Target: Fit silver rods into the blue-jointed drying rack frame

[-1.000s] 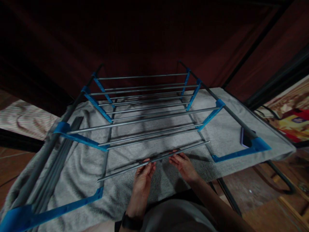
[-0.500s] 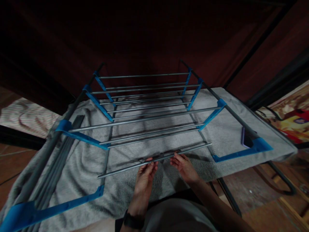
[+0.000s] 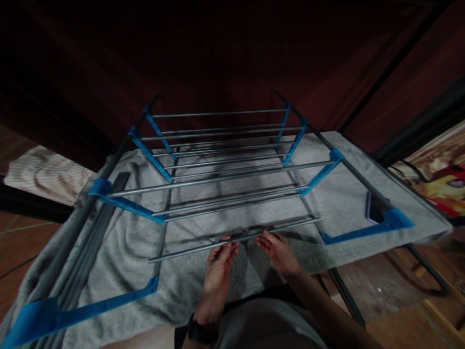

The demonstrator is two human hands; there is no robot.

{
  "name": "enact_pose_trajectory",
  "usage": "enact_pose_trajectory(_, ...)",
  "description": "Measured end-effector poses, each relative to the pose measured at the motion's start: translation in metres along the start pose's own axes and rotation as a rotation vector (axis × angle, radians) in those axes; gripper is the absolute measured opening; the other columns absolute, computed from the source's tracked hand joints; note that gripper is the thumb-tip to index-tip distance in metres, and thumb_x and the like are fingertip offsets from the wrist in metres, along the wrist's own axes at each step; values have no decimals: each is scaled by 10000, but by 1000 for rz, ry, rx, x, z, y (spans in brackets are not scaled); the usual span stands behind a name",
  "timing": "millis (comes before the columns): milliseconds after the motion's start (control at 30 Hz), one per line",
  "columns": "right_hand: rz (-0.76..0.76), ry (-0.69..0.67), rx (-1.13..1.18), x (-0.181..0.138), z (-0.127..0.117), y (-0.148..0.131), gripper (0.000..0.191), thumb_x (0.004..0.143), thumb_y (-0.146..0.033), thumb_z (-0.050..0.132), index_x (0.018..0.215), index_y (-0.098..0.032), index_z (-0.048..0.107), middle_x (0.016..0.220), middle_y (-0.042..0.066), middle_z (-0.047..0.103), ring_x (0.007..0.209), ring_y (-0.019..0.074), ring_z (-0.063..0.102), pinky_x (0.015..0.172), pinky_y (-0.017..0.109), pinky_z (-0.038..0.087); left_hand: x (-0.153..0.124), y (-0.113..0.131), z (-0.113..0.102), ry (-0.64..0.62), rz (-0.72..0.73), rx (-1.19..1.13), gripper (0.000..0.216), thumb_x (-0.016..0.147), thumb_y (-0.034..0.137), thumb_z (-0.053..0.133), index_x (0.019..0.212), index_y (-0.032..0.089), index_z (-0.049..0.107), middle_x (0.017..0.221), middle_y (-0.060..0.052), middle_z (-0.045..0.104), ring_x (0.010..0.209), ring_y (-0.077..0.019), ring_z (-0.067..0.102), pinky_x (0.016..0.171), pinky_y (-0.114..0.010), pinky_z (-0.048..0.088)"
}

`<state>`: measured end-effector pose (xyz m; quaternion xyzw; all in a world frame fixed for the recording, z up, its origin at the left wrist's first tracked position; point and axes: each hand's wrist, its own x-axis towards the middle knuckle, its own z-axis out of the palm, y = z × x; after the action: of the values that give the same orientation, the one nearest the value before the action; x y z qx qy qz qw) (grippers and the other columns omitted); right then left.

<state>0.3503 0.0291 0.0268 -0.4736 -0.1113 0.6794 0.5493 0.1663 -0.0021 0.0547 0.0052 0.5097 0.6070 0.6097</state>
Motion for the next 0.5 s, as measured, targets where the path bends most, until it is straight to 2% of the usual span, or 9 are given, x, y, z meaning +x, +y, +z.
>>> enact_pose_trajectory(100,13,4,18,-1,3,-2,423,555,-451,1086,780,-254,786,797,-14,789,791,218,788,821,400,649,-1,0,1,-20,20,6,300,639,206,1005,834,183,779,908,-28,816,867,-203,806,828,-312,642)
enact_pose_trajectory(367,26,-55,44,-8,11,-2,392,604,-374,1074,870,-259,810,920,-2,841,868,206,811,873,377,655,-6,-3,6,-70,51,28,344,626,271,1040,870,210,804,903,-33,839,907,-222,825,827,-305,650)
enact_pose_trajectory(500,33,-80,33,-10,14,-1,366,638,-364,1055,895,-267,813,948,3,852,888,208,816,882,379,656,-11,0,10,-127,48,63,370,652,320,1036,927,210,814,955,-39,845,960,-234,826,878,-328,640)
